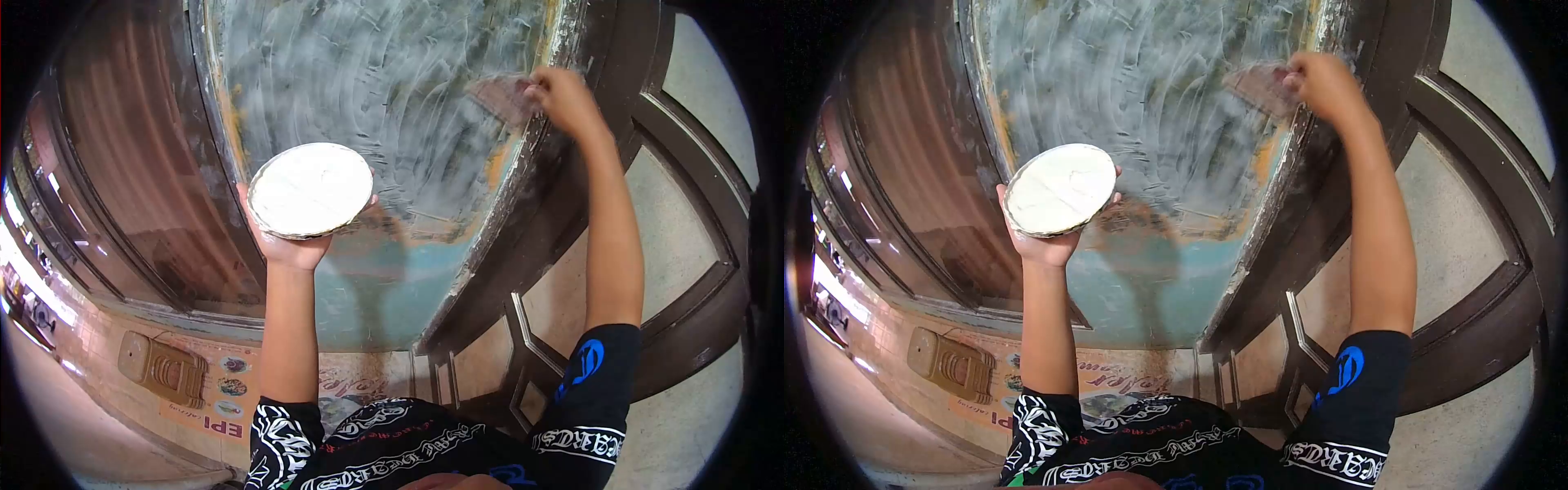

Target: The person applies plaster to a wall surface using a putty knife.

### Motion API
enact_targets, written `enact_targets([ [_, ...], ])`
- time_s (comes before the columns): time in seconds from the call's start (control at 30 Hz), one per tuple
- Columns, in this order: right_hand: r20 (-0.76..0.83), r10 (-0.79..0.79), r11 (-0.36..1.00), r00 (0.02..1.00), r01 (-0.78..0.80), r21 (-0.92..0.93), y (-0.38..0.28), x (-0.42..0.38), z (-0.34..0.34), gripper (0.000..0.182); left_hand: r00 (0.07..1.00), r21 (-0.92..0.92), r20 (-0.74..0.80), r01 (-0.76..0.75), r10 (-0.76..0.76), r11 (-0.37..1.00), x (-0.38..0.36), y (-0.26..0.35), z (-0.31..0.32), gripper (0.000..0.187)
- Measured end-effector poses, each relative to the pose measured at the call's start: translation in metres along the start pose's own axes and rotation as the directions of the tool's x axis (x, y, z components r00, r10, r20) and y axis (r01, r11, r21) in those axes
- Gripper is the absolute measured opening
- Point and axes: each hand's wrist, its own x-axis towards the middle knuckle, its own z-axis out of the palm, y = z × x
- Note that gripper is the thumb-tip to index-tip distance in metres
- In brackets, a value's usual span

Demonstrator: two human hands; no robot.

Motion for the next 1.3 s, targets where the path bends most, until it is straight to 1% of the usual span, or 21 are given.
enact_targets([
  [0.03,0.113,-0.071,0.997,0.991,0.071,0.003,-0.009,-0.011,0.011,0.017,1.0,-0.004,0.0,0.006,-0.006,1.0,0.001,-0.002,-0.002,0.094],
  [0.1,0.412,0.005,0.998,0.911,-0.03,0.056,-0.039,-0.038,0.04,0.015,0.998,-0.114,-0.042,-0.045,0.04,0.992,0.004,-0.006,-0.004,0.094],
  [0.13,0.414,-0.08,0.993,0.907,0.111,-0.05,-0.044,-0.051,0.063,0.01,0.977,0.008,0.202,0.066,-0.067,0.998,0.005,-0.006,0.004,0.095],
  [0.17,0.423,-0.165,0.956,0.891,0.25,-0.154,-0.043,-0.059,0.084,0.01,0.976,0.005,0.208,0.071,-0.07,0.997,0.006,-0.009,0.002,0.095],
  [0.23,0.355,-0.169,0.945,0.919,0.253,-0.205,-0.031,-0.056,0.108,0.009,1.0,-0.027,-0.006,0.014,-0.014,1.0,0.01,-0.014,-0.005,0.093],
  [0.43,-0.138,-0.167,0.947,0.976,0.12,-0.298,-0.012,0.026,0.006,0.009,0.999,-0.031,-0.039,0.013,-0.014,0.999,0.017,-0.013,-0.014,0.091],
  [0.47,-0.141,-0.066,0.993,0.988,0.052,-0.101,-0.016,0.036,-0.027,0.012,1.0,-0.026,-0.028,0.012,-0.013,1.0,0.017,-0.012,-0.012,0.092],
  [0.5,-0.265,-0.223,0.971,0.938,0.191,-0.142,0.004,0.055,-0.037,0.009,1.0,-0.019,-0.017,0.013,-0.014,1.0,0.017,-0.011,-0.012,0.092],
  [0.57,-0.241,-0.297,0.948,0.924,0.256,-0.189,0.012,0.071,-0.064,0.013,1.0,-0.028,0.01,0.022,-0.022,0.999,0.019,-0.009,-0.013,0.093],
  [0.63,-0.117,-0.265,0.964,0.957,0.265,-0.022,0.0,0.059,-0.054,0.011,1.0,-0.02,0.016,0.011,-0.01,1.0,0.019,-0.008,-0.011,0.093],
  [0.7,0.183,-0.116,0.989,0.976,0.096,0.11,-0.028,0.028,-0.021,0.011,0.999,-0.024,0.047,0.027,-0.025,0.999,0.02,-0.008,-0.012,0.092],
  [0.77,0.417,-0.273,0.947,0.867,0.318,-0.043,-0.036,0.006,0.034,0.012,0.999,-0.033,-0.049,0.009,-0.011,0.999,0.02,-0.009,-0.015,0.091],
  [0.87,0.407,-0.315,0.907,0.857,0.398,-0.137,-0.039,-0.023,0.085,0.012,1.0,-0.036,0.003,0.013,-0.013,0.999,0.02,-0.014,-0.015,0.091],
  [0.93,0.256,-0.311,0.907,0.915,0.366,-0.208,-0.041,-0.016,0.084,0.012,0.999,-0.059,0.046,0.017,-0.014,0.998,0.022,-0.014,-0.007,0.093],
  [1.0,0.143,-0.234,0.913,0.962,0.268,-0.309,-0.029,0.02,0.043,0.014,0.998,-0.035,0.062,0.008,-0.006,0.999,0.023,-0.012,-0.004,0.094],
  [1.03,0.078,-0.172,0.958,0.982,0.185,-0.22,-0.031,0.035,0.005,0.015,0.998,-0.017,0.07,0.005,-0.004,1.0,0.023,-0.011,-0.003,0.095],
  [1.07,-0.09,-0.251,0.93,0.964,0.215,-0.297,-0.018,0.051,-0.017,0.015,0.999,-0.014,0.032,-0.012,0.012,1.0,0.025,-0.011,-0.006,0.094],
  [1.1,-0.122,-0.143,0.979,0.982,0.123,-0.165,-0.013,0.066,-0.047,0.013,0.999,-0.014,0.031,-0.017,0.017,1.0,0.024,-0.011,-0.004,0.094],
  [1.17,-0.283,-0.228,0.973,0.932,0.206,-0.103,0.021,0.095,-0.082,0.019,0.999,-0.138,0.029,-0.015,0.02,0.99,0.02,-0.011,-0.001,0.097],
  [1.23,-0.158,-0.238,0.954,0.958,0.2,-0.225,0.019,0.097,-0.105,0.022,0.998,-0.288,-0.05,-0.039,0.025,0.957,0.02,-0.005,-0.007,0.096],
  [1.3,0.022,-0.147,0.988,0.989,0.148,-0.038,-0.013,0.064,-0.082,0.021,0.998,-0.069,-0.036,-0.056,0.053,0.996,0.019,-0.006,-0.007,0.096],
])
